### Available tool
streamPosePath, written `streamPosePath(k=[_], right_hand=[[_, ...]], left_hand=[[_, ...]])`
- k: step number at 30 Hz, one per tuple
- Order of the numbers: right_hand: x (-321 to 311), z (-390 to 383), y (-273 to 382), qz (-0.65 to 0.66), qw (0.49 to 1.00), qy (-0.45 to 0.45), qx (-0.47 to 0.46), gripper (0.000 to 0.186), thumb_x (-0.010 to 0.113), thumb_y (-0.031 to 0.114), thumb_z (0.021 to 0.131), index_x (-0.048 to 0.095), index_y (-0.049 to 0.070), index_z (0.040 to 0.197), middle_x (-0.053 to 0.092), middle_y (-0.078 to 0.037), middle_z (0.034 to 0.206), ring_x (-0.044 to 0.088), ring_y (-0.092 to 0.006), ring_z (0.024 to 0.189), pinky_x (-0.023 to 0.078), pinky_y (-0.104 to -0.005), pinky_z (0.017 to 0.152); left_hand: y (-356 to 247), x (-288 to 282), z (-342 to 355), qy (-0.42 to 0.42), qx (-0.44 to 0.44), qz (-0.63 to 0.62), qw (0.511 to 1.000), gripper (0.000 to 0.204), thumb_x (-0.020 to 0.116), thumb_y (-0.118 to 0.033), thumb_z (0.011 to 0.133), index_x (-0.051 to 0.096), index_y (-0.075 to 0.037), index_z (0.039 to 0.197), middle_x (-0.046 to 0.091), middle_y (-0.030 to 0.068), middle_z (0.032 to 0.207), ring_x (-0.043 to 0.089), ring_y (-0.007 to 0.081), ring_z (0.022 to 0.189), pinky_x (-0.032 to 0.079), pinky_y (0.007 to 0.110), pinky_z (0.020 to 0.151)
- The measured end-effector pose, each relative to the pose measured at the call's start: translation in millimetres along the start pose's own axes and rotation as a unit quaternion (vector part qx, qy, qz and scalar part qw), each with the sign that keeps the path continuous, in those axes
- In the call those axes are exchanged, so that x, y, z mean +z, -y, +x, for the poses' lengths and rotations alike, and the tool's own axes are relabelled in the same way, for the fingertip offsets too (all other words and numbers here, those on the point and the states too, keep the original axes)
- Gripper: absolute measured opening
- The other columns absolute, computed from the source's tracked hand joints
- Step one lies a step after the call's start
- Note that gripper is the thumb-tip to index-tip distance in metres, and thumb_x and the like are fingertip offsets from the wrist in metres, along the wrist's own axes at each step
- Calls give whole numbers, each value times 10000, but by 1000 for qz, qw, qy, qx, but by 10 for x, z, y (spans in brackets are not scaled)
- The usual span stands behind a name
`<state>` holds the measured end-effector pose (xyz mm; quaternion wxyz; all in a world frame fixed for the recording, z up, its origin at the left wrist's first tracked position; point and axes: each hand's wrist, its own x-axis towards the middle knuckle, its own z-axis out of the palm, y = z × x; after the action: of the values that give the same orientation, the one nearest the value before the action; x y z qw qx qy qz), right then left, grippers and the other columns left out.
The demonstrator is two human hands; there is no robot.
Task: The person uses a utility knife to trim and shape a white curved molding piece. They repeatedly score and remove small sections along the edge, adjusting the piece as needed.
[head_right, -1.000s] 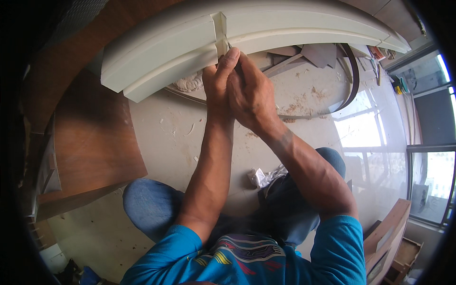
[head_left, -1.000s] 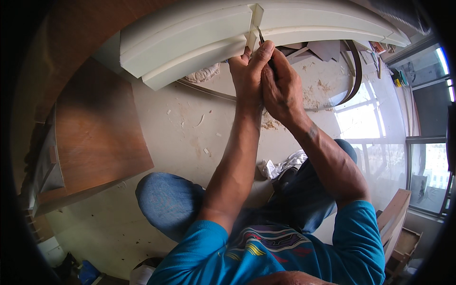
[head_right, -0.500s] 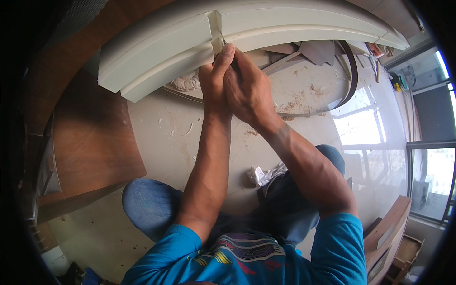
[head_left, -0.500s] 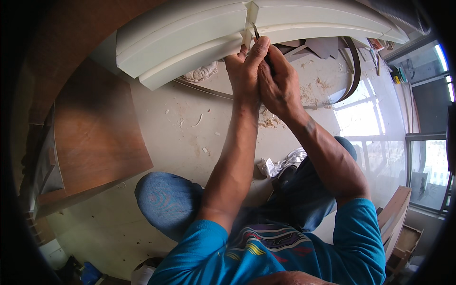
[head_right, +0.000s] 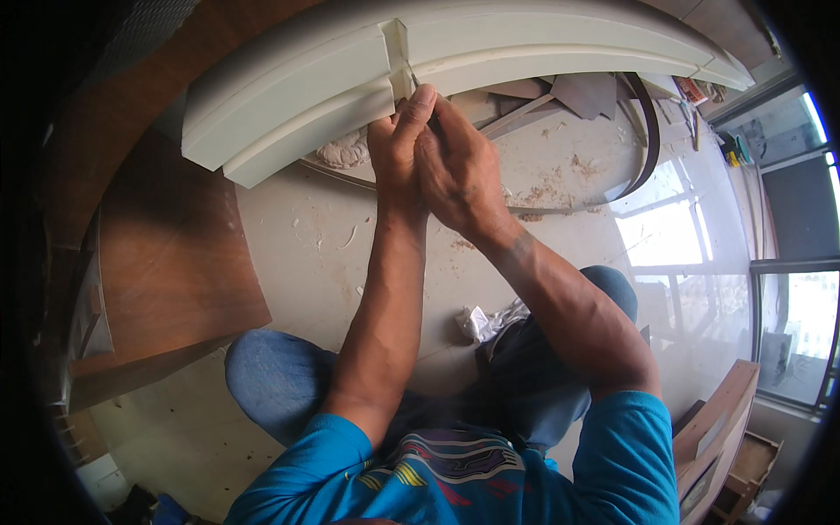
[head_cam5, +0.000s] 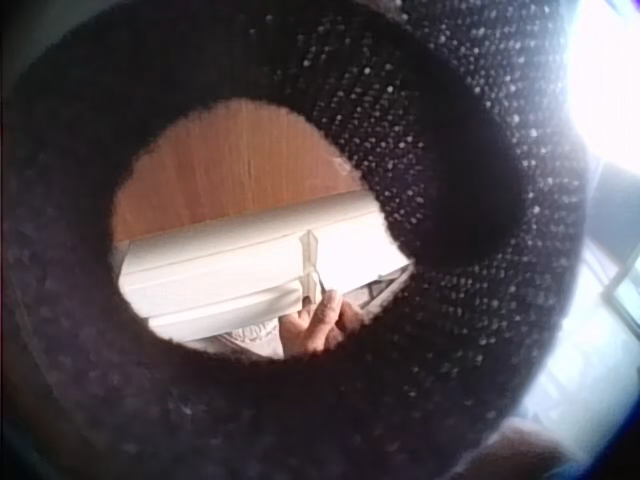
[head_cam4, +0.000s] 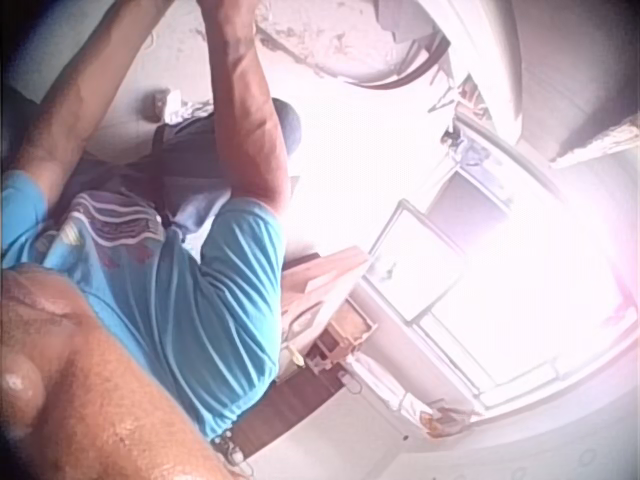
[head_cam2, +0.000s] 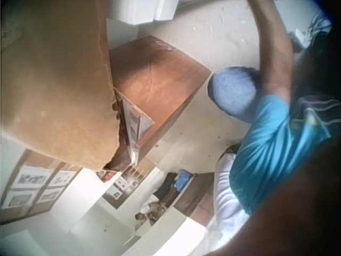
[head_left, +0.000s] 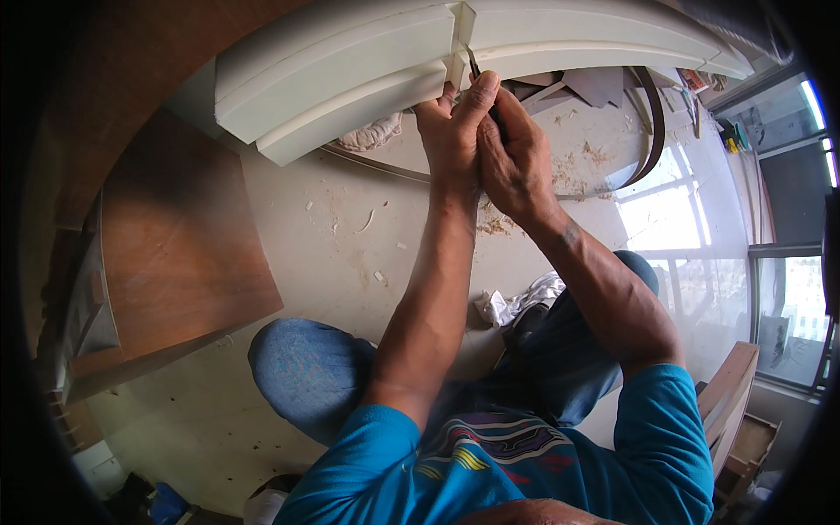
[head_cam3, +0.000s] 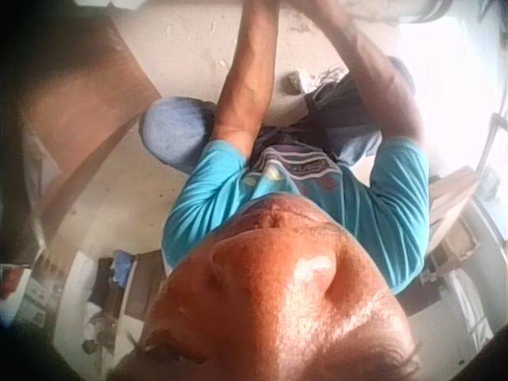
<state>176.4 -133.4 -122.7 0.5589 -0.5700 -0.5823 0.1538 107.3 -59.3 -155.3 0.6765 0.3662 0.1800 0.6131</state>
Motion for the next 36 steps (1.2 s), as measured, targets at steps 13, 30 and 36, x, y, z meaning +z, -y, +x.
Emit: streamPosePath(k=[13, 30, 36], right_hand=[[56, 4, -40, 9, 1000, -8, -8, 398, 627, 184, 1068, 617, 14, 1428, 733, -226, 1151, 746, -406, 1022, 588, -430, 880], [69, 43, -61, 22, 1000, -2, 0, 407, 626, 197, 1050, 624, -17, 1396, 733, -261, 1117, 750, -400, 1023, 583, -413, 890], [20, -64, -80, 8, 999, 33, 1, 392, 547, 237, 1063, 570, -50, 1329, 695, -284, 1077, 709, -455, 982, 559, -474, 866]], left_hand=[[-44, -11, -4, -2, 4, 13, 1000, 747, 905, -219, 885, 493, 50, 1447, 595, 154, 1389, 593, 250, 1330, 352, 444, 1249], [-59, -16, -15, -12, -18, -3, 1000, 766, 900, -228, 899, 488, 80, 1467, 595, 161, 1373, 577, 238, 1313, 433, 406, 1175], [36, -178, -37, 32, 9, 14, 999, 862, 896, -284, 883, 439, 102, 1505, 582, 185, 1393, 540, 254, 1356, 427, 417, 1171]])
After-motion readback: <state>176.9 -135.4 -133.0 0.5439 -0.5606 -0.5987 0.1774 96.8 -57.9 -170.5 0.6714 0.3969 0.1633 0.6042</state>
